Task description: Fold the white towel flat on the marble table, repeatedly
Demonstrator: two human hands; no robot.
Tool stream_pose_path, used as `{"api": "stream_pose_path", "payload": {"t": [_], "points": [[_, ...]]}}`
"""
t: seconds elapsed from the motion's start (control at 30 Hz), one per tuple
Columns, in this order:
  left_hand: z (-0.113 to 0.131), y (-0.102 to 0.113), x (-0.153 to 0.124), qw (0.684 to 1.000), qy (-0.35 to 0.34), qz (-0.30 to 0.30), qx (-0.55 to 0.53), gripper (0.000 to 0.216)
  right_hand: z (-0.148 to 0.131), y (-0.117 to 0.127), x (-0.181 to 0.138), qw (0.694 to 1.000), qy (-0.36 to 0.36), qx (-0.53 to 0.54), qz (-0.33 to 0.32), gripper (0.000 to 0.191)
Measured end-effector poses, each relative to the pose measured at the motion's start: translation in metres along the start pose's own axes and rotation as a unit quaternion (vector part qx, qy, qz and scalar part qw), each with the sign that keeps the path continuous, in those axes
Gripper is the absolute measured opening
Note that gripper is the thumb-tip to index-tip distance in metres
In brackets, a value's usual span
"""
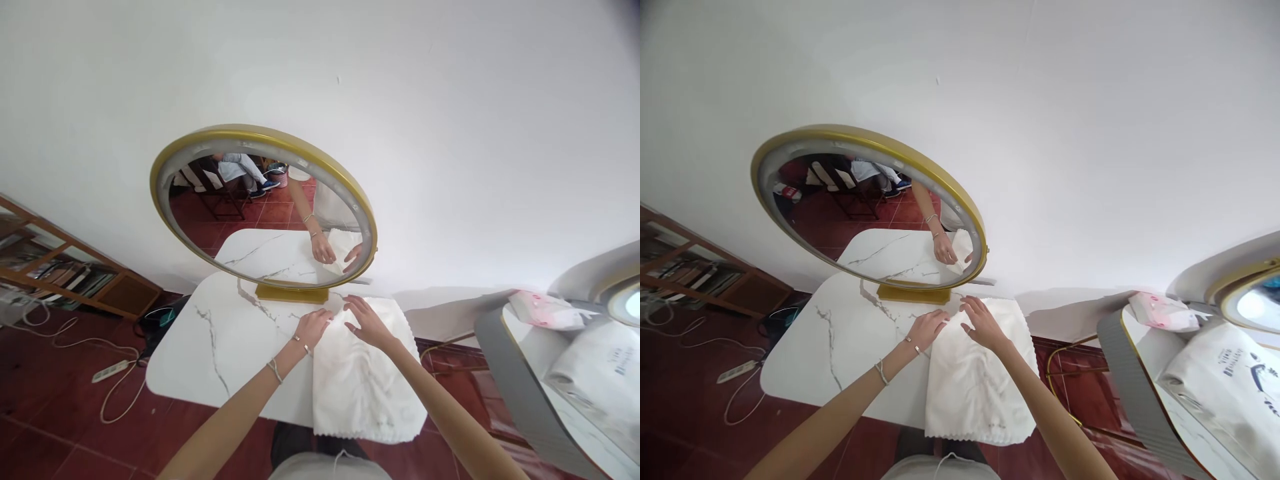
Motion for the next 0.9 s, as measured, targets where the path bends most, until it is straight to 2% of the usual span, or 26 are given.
{"api": "stream_pose_path", "payload": {"t": [0.17,0.27,0.37,0.5,0.63,0.73,0.83,0.9], "points": [[0.004,0.014,-0.001,0.999,-0.037,0.008,-0.007,0.024,-0.002,-0.001,0.011,0.995,0.012,0.008,-0.097,0.02],[0.002,0.03,-0.008,0.998,-0.066,0.012,-0.013,0.024,-0.015,0.011,0.011,0.994,0.022,0.013,-0.105,0.021],[-0.002,0.053,-0.015,0.995,-0.097,0.025,-0.012,0.026,-0.031,0.024,0.011,0.993,0.04,0.024,-0.108,0.015],[-0.005,0.091,-0.026,0.982,-0.176,0.061,0.004,0.03,-0.056,0.04,0.012,0.995,0.033,0.054,-0.075,0.013],[-0.005,0.129,-0.039,0.961,-0.244,0.126,0.02,0.031,-0.09,0.059,0.015,0.995,0.024,0.094,-0.027,0.015],[-0.006,0.155,-0.046,0.942,-0.282,0.178,0.028,0.028,-0.113,0.072,0.019,0.991,0.001,0.129,-0.024,0.012],[-0.009,0.178,-0.052,0.928,-0.31,0.207,0.031,0.025,-0.128,0.081,0.025,0.985,-0.037,0.169,-0.008,0.02],[-0.012,0.193,-0.056,0.921,-0.32,0.22,0.034,0.025,-0.138,0.086,0.028,0.982,-0.04,0.185,0.001,0.017]]}}
Point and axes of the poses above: each hand's wrist, its own x-axis towards the middle knuckle, its own y-axis out of the back of the hand, z = x × y, the point moved 2 cm from there along x, towards the middle knuckle, and after that the axes turned 10 degrees about x, right-handed, at the moved point
